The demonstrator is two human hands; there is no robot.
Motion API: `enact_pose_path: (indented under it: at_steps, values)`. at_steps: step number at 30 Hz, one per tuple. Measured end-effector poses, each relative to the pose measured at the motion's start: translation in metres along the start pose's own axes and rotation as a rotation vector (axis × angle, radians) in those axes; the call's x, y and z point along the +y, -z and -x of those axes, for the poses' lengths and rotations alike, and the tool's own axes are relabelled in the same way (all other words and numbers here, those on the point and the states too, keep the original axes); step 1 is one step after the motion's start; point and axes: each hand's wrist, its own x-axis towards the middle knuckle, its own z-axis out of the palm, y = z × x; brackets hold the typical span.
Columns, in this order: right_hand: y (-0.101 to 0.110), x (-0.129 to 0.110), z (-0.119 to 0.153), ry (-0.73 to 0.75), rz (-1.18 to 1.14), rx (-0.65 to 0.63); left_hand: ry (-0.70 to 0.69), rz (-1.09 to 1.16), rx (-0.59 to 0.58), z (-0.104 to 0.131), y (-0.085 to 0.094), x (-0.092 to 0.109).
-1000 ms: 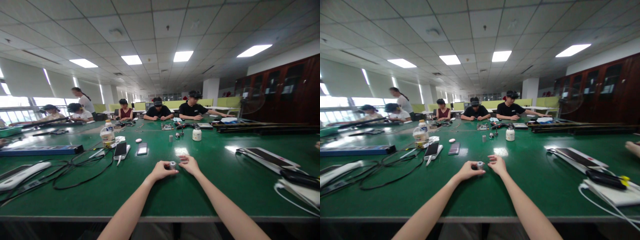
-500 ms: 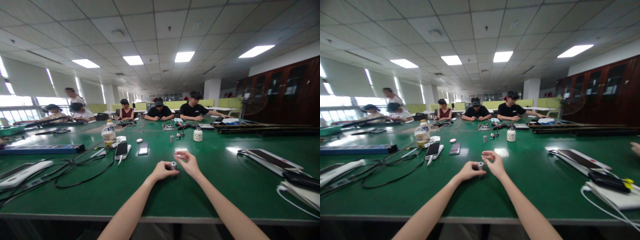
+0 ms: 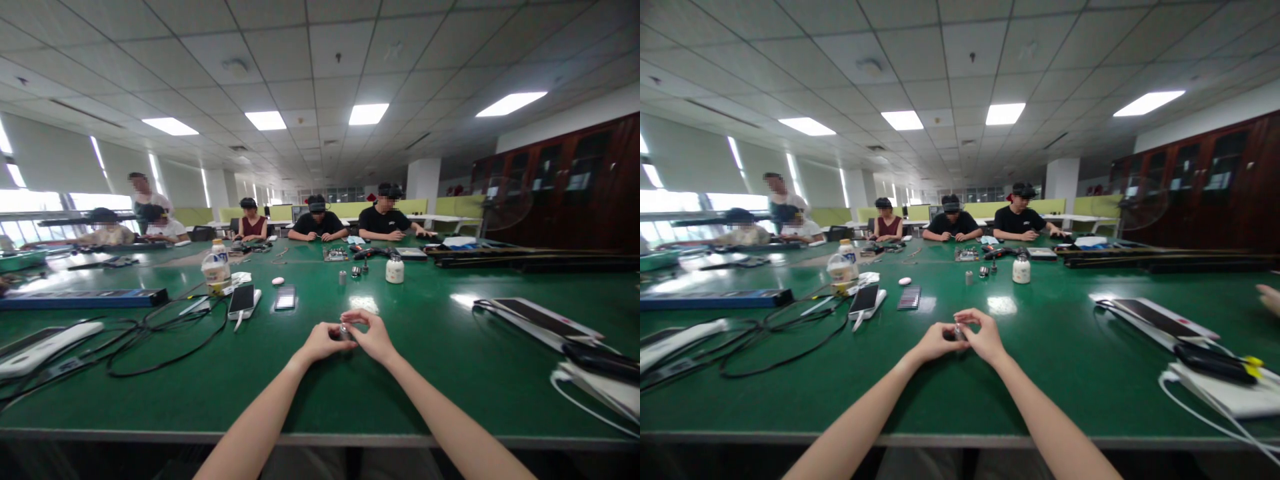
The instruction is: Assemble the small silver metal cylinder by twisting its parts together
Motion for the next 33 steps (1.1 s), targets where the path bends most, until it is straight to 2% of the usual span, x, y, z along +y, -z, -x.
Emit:
enact_pose_path:
  at_steps: [5, 12, 23, 33]
  values:
    - [0.001, 0.002, 0.0, 0.013, 0.026, 0.04, 0.003, -0.003, -0.001, 0.001, 0.001, 0.002]
    - [0.001, 0.002, 0.0, -0.009, 0.039, -0.015, 0.018, -0.015, -0.002, 0.001, 0.002, 0.005]
    - [0.001, -0.003, 0.001, -0.015, 0.06, 0.006, 0.036, -0.027, -0.009, 0.001, 0.001, 0.004]
    - [0.005, 0.02, -0.007, -0.078, 0.012, 0.132, 0.02, -0.02, 0.017, 0.003, 0.003, 0.011]
